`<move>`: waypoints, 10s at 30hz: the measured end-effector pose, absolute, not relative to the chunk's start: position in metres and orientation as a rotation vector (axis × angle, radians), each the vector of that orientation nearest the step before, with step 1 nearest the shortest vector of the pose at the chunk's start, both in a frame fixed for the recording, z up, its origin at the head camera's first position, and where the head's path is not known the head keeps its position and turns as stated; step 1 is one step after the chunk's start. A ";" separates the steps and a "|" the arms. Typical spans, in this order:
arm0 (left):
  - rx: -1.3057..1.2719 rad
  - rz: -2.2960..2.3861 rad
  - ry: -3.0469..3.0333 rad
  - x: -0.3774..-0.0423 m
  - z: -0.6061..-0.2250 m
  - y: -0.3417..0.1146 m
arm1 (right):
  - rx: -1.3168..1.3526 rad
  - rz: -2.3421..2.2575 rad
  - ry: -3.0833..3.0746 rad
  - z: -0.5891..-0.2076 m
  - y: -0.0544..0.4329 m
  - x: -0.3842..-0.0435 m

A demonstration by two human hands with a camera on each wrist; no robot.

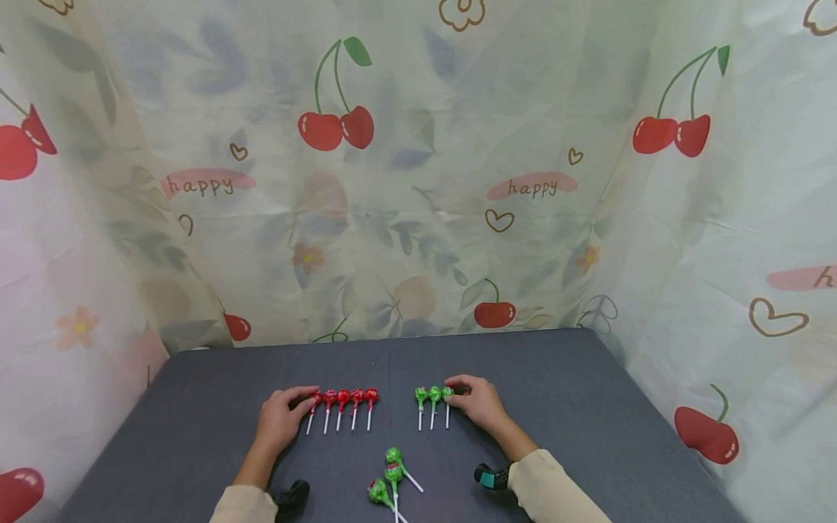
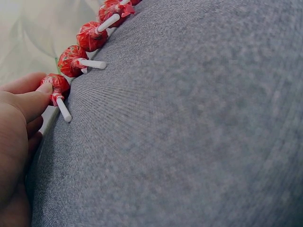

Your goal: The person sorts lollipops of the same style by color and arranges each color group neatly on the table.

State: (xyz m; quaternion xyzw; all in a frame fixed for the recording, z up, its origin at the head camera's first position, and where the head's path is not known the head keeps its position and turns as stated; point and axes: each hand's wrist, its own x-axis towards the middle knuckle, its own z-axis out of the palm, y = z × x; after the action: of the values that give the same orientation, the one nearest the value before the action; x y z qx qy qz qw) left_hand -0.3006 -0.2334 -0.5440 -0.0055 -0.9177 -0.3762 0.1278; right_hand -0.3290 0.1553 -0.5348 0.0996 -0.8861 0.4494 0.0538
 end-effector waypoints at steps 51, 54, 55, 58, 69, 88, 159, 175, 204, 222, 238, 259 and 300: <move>0.008 -1.069 -2.689 -0.301 -0.545 -0.232 | 0.209 1.661 -2.389 -0.545 0.159 -0.304; 0.004 -1.076 -2.684 -0.302 -0.546 -0.232 | 0.200 1.664 -2.367 -0.543 0.158 -0.299; 0.004 -1.078 -2.682 -0.302 -0.546 -0.232 | 0.193 1.661 -2.367 -0.542 0.158 -0.297; -0.001 -1.083 -2.681 -0.303 -0.546 -0.233 | 0.189 1.657 -2.357 -0.538 0.156 -0.291; 0.001 -1.074 -2.681 -0.303 -0.545 -0.233 | 0.248 1.703 -2.340 -0.532 0.140 -0.268; 0.003 -1.080 -2.680 -0.301 -0.545 -0.233 | 0.517 1.861 -2.425 -0.528 0.103 -0.240; -0.019 -1.074 -2.675 -0.300 -0.542 -0.234 | 1.233 1.160 -2.741 -0.513 0.105 -0.247; -0.032 -1.061 -2.673 -0.300 -0.543 -0.233 | 1.179 1.073 -2.890 -0.481 0.118 -0.266; -0.029 -1.055 -2.676 -0.300 -0.543 -0.234 | 0.650 1.207 -2.611 -0.485 0.154 -0.291; -0.039 -1.052 -2.663 -0.301 -0.543 -0.234 | 0.267 1.384 -2.407 -0.519 0.172 -0.301; -0.039 -1.046 -2.664 -0.301 -0.543 -0.233 | 0.177 1.274 -2.513 -0.539 0.175 -0.317; -0.048 -1.054 -2.650 -0.301 -0.543 -0.235 | 0.236 1.137 -2.507 -0.547 0.172 -0.315; -0.034 -1.070 -2.665 -0.301 -0.545 -0.235 | 0.224 1.172 -2.566 -0.544 0.175 -0.315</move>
State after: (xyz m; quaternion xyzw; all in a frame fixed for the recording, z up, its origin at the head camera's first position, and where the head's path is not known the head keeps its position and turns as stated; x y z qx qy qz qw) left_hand -0.3010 -0.2353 -0.5450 -0.0116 -0.9195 -0.3693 0.1345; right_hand -0.3150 0.1751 -0.5445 0.0780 -0.8958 0.4092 0.1551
